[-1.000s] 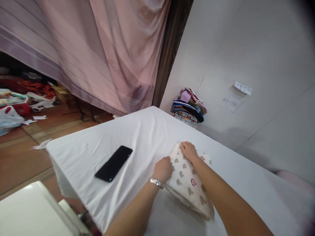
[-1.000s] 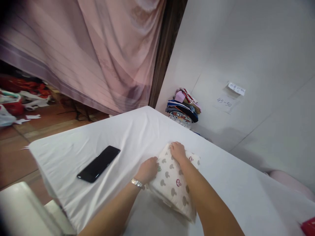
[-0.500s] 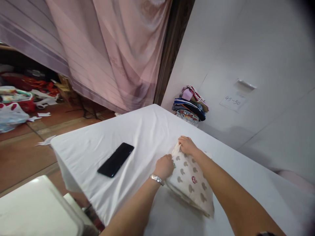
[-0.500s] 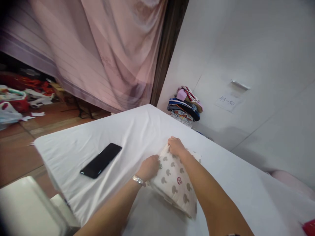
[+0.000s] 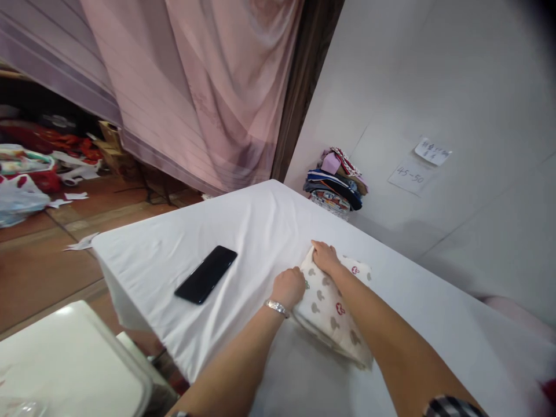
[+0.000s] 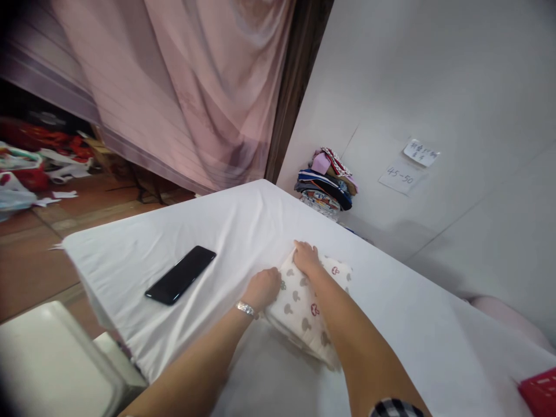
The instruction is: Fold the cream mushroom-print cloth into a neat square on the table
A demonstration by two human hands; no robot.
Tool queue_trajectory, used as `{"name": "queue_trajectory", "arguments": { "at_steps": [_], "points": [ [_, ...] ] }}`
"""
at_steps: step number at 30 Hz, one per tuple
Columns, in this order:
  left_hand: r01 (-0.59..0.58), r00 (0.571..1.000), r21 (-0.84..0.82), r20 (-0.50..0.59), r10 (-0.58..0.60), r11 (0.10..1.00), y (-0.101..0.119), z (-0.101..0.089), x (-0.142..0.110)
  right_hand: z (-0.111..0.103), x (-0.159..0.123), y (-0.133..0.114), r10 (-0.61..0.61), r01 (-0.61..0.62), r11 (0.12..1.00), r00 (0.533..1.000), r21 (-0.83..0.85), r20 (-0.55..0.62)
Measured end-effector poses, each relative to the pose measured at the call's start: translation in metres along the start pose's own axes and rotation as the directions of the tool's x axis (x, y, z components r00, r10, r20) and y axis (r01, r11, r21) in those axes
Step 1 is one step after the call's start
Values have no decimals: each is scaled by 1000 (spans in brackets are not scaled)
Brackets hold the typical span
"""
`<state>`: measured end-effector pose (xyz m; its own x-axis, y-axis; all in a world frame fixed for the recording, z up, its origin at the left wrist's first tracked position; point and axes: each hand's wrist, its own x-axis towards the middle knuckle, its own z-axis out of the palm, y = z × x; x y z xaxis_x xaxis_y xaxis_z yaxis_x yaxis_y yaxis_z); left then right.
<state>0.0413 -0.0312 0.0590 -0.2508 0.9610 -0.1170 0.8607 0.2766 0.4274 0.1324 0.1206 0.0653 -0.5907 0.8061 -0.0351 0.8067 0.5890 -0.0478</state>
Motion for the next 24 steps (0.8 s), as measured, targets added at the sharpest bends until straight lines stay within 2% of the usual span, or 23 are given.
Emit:
{"name": "queue_trajectory", "arguments": {
  "at_steps": [4, 6, 9, 12, 16, 19, 24],
  "points": [
    [-11, 1000, 16, 25, 11, 1000, 0, -1, -1, -2, -34, 2, 10, -9, 1000, 999, 19, -48],
    [-25, 999, 14, 26, 25, 1000, 0, -3, -1, 3, -57, 1, -47, 50, 997, 998, 57, -51],
    [-38, 999, -11, 29, 39, 999, 1, -6, 0, 11, -87, -3, -135, 132, 982, 991, 138, 11],
    [-27, 999, -36, 46, 28, 999, 0, -7, 2, 7, -104, -8, -100, 88, 967, 994, 241, 38],
    [-49, 997, -85, 56, 54, 995, -5, -7, 6, -10, -132, -12, -54, 63, 937, 998, 345, -36],
    [-57, 997, -114, 49, 63, 992, -8, -7, 7, -15, -168, -10, -97, 102, 937, 995, 335, -29],
    [-49, 998, -151, 33, 55, 987, -7, -7, 6, 3, -213, 1, -116, 122, 965, 992, 231, -41]
  ]
}}
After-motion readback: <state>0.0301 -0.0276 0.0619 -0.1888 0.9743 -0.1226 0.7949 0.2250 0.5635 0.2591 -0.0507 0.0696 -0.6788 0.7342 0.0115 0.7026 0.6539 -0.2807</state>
